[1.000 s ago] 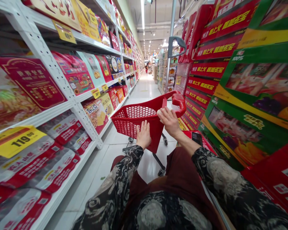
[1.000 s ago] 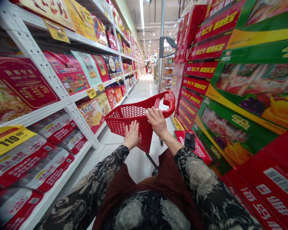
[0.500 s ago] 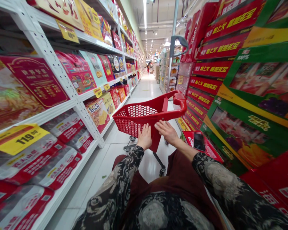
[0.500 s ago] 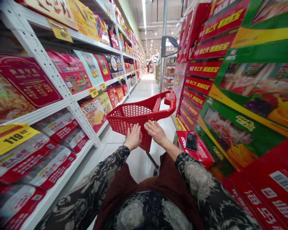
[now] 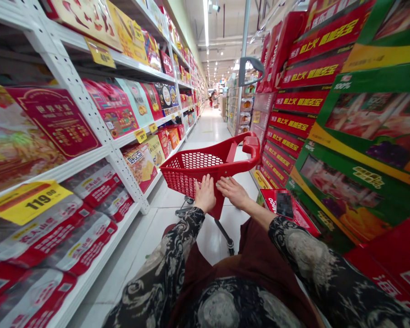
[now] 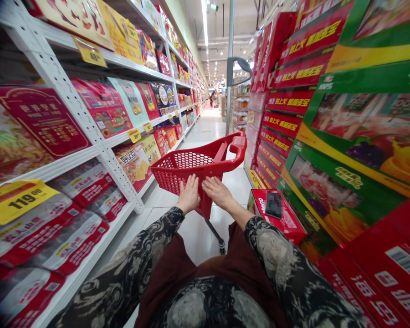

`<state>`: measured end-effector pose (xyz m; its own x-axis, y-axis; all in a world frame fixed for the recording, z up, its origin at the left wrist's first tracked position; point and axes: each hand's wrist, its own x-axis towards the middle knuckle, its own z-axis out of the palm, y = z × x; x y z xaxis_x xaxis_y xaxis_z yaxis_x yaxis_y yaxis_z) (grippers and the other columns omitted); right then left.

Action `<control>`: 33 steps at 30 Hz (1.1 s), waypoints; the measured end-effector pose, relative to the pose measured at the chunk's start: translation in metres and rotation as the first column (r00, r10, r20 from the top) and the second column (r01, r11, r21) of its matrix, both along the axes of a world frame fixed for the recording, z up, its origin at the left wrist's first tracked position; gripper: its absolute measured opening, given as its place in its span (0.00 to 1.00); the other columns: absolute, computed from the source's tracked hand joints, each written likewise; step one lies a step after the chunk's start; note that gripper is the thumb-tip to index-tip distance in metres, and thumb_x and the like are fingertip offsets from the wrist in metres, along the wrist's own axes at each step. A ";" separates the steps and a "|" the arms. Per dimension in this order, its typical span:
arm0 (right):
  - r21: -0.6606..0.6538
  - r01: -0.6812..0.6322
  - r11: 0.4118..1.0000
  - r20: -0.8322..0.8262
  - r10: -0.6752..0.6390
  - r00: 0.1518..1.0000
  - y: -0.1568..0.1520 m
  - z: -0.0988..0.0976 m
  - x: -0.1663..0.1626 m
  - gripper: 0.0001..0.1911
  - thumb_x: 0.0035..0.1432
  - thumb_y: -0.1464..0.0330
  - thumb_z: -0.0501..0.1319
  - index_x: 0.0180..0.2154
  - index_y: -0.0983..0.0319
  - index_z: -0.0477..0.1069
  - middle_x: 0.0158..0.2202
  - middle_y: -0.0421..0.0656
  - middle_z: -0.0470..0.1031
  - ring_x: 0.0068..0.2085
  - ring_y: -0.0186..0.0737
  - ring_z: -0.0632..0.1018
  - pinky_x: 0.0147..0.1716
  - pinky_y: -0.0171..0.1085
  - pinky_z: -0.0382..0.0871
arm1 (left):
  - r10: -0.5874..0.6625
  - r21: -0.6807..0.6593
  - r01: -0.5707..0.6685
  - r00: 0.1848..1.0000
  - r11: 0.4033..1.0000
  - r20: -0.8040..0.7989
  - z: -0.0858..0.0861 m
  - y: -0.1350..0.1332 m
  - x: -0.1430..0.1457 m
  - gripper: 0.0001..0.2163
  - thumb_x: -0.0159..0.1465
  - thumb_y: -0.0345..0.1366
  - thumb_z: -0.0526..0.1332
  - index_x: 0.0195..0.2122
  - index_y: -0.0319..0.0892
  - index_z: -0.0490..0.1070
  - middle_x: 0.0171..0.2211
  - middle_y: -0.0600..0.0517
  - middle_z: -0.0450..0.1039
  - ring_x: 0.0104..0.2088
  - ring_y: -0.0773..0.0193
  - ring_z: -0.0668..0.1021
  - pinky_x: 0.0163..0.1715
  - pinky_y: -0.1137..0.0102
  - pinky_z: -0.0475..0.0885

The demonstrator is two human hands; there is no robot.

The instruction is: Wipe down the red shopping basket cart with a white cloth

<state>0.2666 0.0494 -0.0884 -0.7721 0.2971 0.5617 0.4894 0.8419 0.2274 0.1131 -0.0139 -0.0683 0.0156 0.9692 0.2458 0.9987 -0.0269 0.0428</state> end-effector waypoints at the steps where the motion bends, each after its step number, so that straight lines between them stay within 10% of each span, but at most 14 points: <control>1: -0.004 -0.011 1.000 -0.005 0.011 1.000 -0.002 0.004 0.001 0.15 0.62 0.74 0.55 0.48 0.62 0.73 0.54 0.47 0.72 0.59 0.47 0.69 0.57 0.50 0.63 | 0.013 0.006 -0.013 1.000 1.000 0.013 0.003 0.001 -0.002 0.34 0.55 0.28 0.51 0.64 0.31 0.47 0.68 0.41 0.40 0.67 0.54 0.47 0.63 0.47 0.44; 11: -0.142 0.314 0.939 -0.498 -0.342 0.797 0.005 0.075 0.009 0.21 0.62 0.75 0.48 0.54 0.61 0.68 0.58 0.49 0.67 0.63 0.47 0.62 0.62 0.52 0.53 | -0.002 -0.104 0.017 0.990 0.994 0.142 0.064 0.034 -0.002 0.39 0.54 0.35 0.56 0.66 0.39 0.42 0.68 0.44 0.40 0.67 0.52 0.47 0.63 0.47 0.46; 23: -0.159 0.245 0.956 -0.588 -0.291 0.755 0.019 0.059 0.019 0.20 0.59 0.76 0.49 0.50 0.61 0.69 0.57 0.49 0.67 0.63 0.47 0.60 0.61 0.54 0.53 | 0.009 -0.063 0.003 0.982 0.998 0.190 0.050 0.033 0.012 0.39 0.53 0.39 0.58 0.65 0.41 0.43 0.68 0.44 0.42 0.67 0.52 0.50 0.62 0.45 0.46; 33: -0.293 0.433 0.853 -0.420 -0.521 0.743 0.010 0.080 0.007 0.20 0.61 0.74 0.49 0.53 0.64 0.66 0.59 0.52 0.64 0.62 0.48 0.60 0.62 0.50 0.49 | 0.040 -0.066 -0.026 0.976 0.997 0.214 0.047 0.031 0.025 0.41 0.52 0.36 0.58 0.66 0.42 0.39 0.69 0.44 0.37 0.67 0.50 0.45 0.61 0.44 0.48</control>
<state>0.2738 0.0595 -0.0082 -0.1582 0.6760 0.7198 0.8439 0.4710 -0.2569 0.1383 0.0168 -0.0211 -0.0635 0.9819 0.1786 0.9662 0.0157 0.2573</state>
